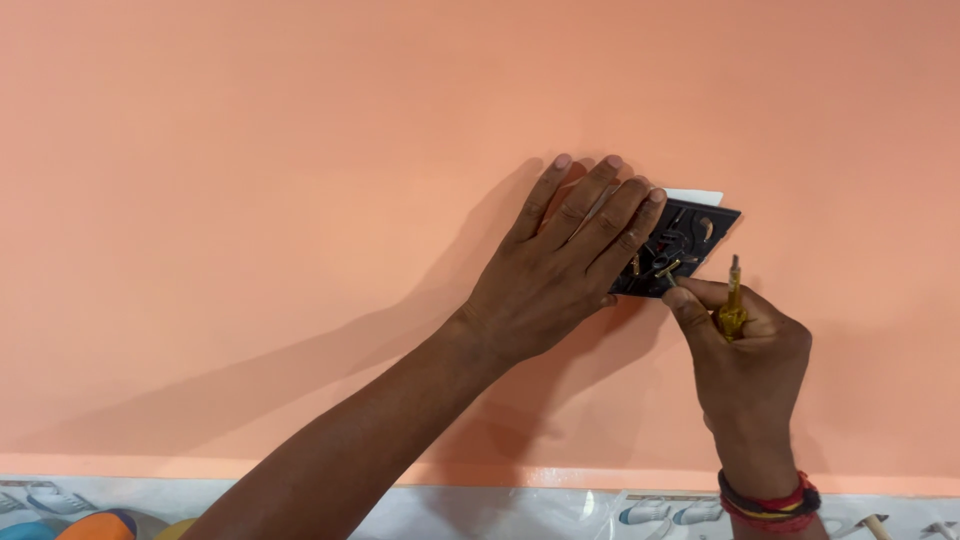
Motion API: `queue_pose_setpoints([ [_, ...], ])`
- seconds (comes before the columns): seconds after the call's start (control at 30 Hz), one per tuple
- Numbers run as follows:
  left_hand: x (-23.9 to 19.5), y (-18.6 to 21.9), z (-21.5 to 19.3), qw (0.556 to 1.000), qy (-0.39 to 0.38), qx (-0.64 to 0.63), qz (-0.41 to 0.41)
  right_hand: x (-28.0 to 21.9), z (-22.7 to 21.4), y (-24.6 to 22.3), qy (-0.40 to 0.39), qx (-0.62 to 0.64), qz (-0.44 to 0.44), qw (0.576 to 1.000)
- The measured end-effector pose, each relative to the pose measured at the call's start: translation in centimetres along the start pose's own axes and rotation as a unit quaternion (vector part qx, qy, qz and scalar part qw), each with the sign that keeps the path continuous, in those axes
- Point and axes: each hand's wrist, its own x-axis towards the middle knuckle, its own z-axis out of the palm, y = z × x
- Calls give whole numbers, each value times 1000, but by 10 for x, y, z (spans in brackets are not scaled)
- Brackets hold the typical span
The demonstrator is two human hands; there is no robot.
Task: The person strips insulation from electrical wires with combination pliers at a ceiling-mounted light holder, twists the wires together, and wraps the connections with red electrical tape. They then position the black fixture mounting plate over the holder and tighten its screws using a screwdriver.
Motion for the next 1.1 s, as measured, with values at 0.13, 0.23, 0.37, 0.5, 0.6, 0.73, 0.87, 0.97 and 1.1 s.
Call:
queue_pose_setpoints([
  [0.13, -1, -2, -1, 1000, 19, 0, 2, 4, -3, 5, -23, 80, 33, 996],
  [0.23, 0, -3, -1, 999, 21, -37, 8, 8, -4, 0, -34, 95, 57, 993],
  [0.37, -1, -4, 1, 999, 12, -41, 8, 8, -5, -8, -41, 94, 77, 992],
  [0.5, -5, -4, 10, 998, 31, -47, 10, 4, -3, -1, -36, 136, 76, 987],
  [0.6, -7, -7, 9, 998, 48, 10, 25, 3, 2, 2, -20, 164, 84, 983],
  [0.73, -9, -8, 5, 998, 55, -14, 19, 2, 3, -5, -21, 159, 68, 985],
  [0.87, -8, -5, 6, 998, 36, -48, 4, 2, -4, -4, -35, 133, 83, 987],
  [0.97, -7, -8, 7, 998, 28, -55, 6, 7, -3, -2, -44, 140, 90, 985],
  [1.1, -5, -14, 5, 997, 22, -72, 23, 7, -3, -1, -45, 156, 98, 982],
])
